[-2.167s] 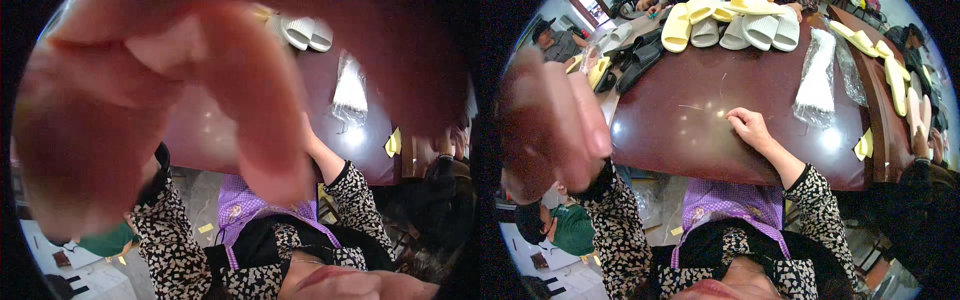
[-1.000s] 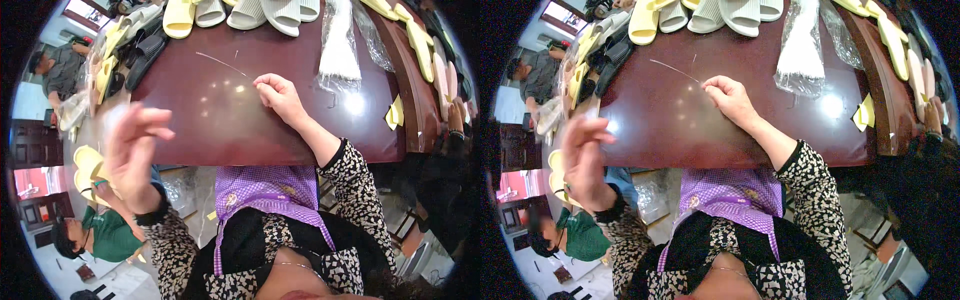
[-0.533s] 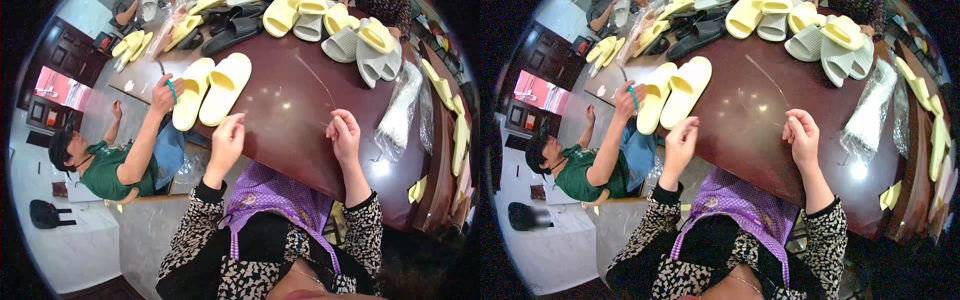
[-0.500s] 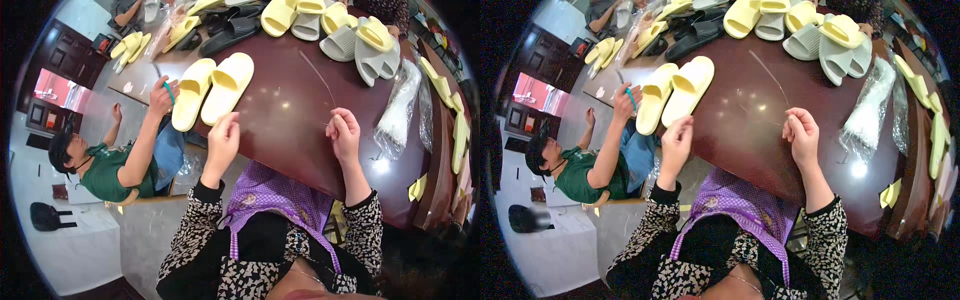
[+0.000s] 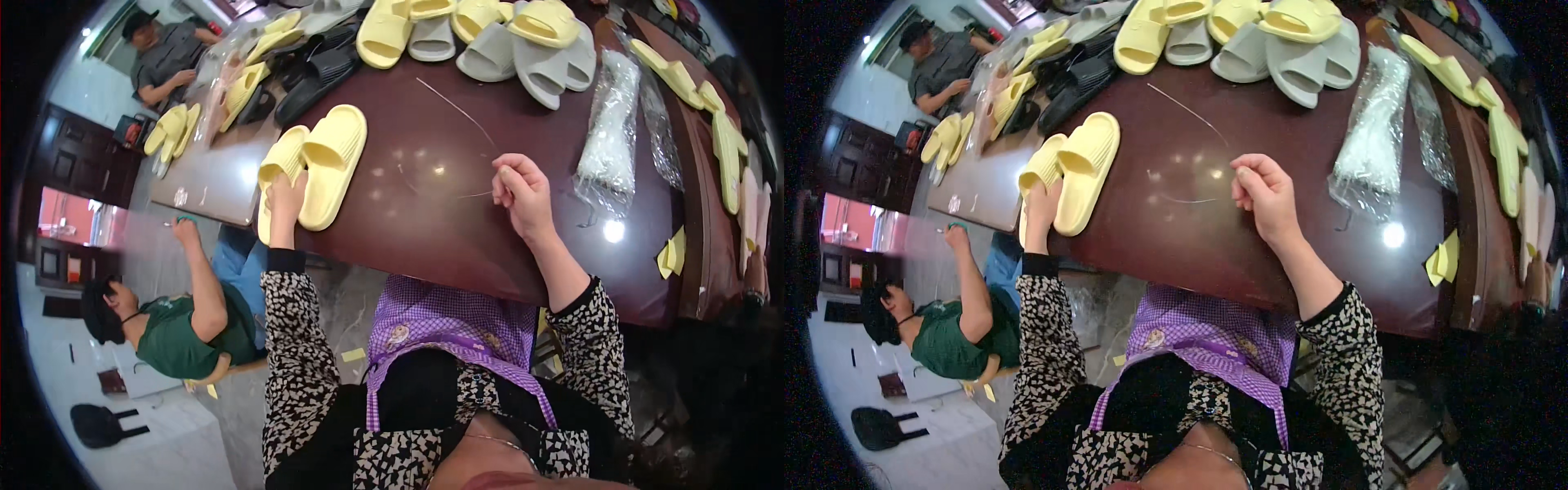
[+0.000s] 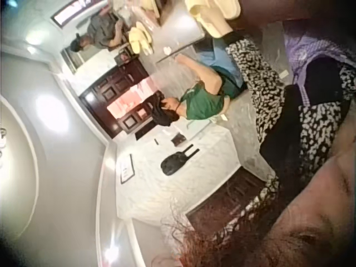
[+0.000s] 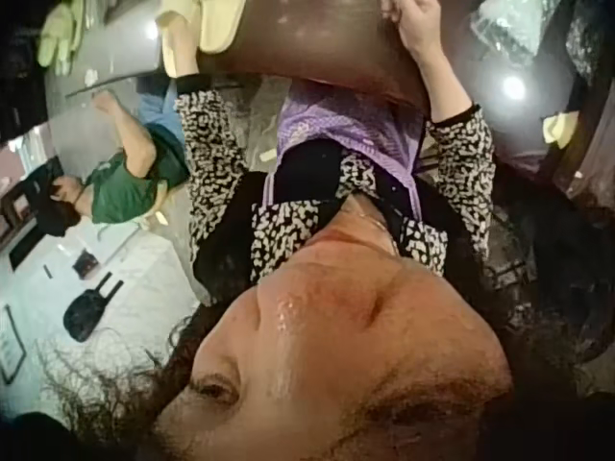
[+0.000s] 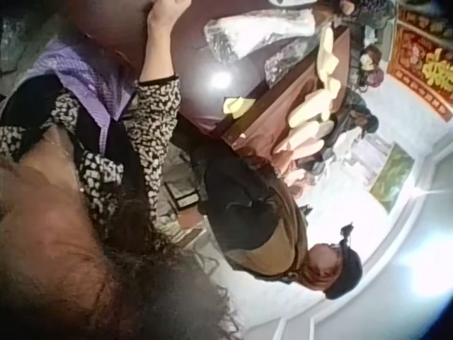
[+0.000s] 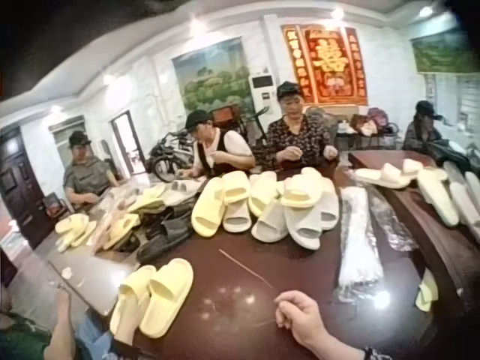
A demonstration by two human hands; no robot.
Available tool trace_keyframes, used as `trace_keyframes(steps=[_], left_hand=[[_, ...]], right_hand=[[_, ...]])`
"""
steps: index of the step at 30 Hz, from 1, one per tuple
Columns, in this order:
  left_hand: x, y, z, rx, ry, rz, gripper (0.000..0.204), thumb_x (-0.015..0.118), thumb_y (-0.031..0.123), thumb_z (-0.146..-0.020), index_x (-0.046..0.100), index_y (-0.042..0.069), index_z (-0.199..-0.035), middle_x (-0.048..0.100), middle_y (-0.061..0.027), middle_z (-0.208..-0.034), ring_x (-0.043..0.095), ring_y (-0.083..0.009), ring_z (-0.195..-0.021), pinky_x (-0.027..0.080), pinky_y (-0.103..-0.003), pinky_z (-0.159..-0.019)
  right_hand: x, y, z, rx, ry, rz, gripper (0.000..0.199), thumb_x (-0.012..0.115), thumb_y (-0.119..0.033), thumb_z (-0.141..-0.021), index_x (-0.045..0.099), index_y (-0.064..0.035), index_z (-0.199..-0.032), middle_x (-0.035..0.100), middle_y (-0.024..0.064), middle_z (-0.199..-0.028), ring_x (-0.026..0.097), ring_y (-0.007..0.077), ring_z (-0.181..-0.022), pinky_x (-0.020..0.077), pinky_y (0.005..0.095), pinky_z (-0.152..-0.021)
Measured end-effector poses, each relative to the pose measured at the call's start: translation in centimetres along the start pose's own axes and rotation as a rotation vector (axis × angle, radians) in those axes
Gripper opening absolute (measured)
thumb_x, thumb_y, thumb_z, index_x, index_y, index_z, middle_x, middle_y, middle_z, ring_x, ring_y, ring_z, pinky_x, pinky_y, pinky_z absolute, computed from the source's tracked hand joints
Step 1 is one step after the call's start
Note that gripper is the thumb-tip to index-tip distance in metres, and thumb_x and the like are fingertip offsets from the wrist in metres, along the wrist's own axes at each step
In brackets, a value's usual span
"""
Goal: The person attaches pairs of foam slippers together by threading plastic tag fasteners through the slippers and securing them by hand.
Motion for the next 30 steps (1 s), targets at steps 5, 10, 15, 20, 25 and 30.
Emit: trace_keyframes(steps=[5, 10, 15, 20, 25, 30], left_hand=[[2.2, 4.3, -3.9, 0.138, -0.048, 0.346, 0.034, 0.058, 0.031, -0.081, 0.055, -0.003, -0.082, 0.059, -0.0238, -0.095, 0.054, -0.0423, -0.089, 0.042, -0.047, -0.075], [3.8, 12.5, -2.5, 0.419, 0.061, 0.287, 0.029, 0.060, 0.025, -0.080, 0.054, -0.003, -0.080, 0.057, -0.0222, -0.086, 0.054, -0.0397, -0.083, 0.042, -0.045, -0.074], [4.6, 21.8, 4.3, 0.472, -0.066, 0.377, 0.027, 0.063, 0.020, -0.079, 0.054, -0.006, -0.079, 0.055, -0.0221, -0.080, 0.054, -0.0361, -0.078, 0.043, -0.043, -0.071], [3.5, 28.3, 11.9, 0.561, -0.095, 0.482, 0.026, 0.062, 0.018, -0.079, 0.054, -0.006, -0.079, 0.055, -0.0215, -0.082, 0.055, -0.0363, -0.076, 0.043, -0.043, -0.071], [1.9, 28.9, 14.4, 0.611, -0.205, 0.675, 0.024, 0.062, 0.015, -0.080, 0.055, -0.006, -0.087, 0.054, -0.0200, -0.084, 0.056, -0.0329, -0.071, 0.045, -0.040, -0.067], [-1.1, 28.2, 16.6, 0.637, -0.208, 1.015, 0.024, 0.060, 0.014, -0.085, 0.058, -0.005, -0.099, 0.061, -0.0113, -0.083, 0.051, -0.0115, -0.056, 0.042, -0.026, -0.051]], right_hand=[[-0.1, -0.3, 0.1, -0.003, 0.020, 0.018, 0.010, 0.050, -0.007, -0.089, 0.056, -0.0030, -0.096, 0.052, 0.0027, -0.062, 0.043, 0.0066, -0.050, 0.0369, 0.0191, -0.049], [-0.2, -1.0, 0.1, -0.030, 0.026, 0.031, 0.010, 0.050, -0.007, -0.089, 0.056, -0.0031, -0.095, 0.054, 0.0032, -0.063, 0.046, 0.0064, -0.052, 0.0358, 0.0179, -0.048], [-1.0, -2.5, -0.3, -0.079, 0.076, -0.005, 0.010, 0.051, -0.008, -0.088, 0.057, -0.0029, -0.094, 0.056, 0.0029, -0.065, 0.047, 0.0057, -0.053, 0.0361, 0.0171, -0.048], [-3.2, -4.5, -0.9, -0.138, 0.169, 0.023, 0.010, 0.053, -0.009, -0.088, 0.058, -0.0017, -0.093, 0.057, 0.0029, -0.067, 0.050, 0.0059, -0.055, 0.0390, 0.0170, -0.050], [-4.9, -5.8, 0.3, -0.141, 0.242, 0.032, 0.010, 0.055, -0.008, -0.087, 0.058, -0.0005, -0.092, 0.059, 0.0039, -0.070, 0.052, 0.0066, -0.057, 0.0417, 0.0173, -0.052], [-5.0, -6.6, 3.0, -0.120, 0.244, 0.040, 0.010, 0.056, -0.007, -0.086, 0.058, 0.0011, -0.091, 0.059, 0.0051, -0.075, 0.054, 0.0084, -0.059, 0.0443, 0.0192, -0.056]])
Point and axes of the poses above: each hand's wrist, its own z-axis away from the middle knuckle, its own x-axis out of the palm, y = z × x, the point moved 4 cm from there along -z, towards the middle knuckle
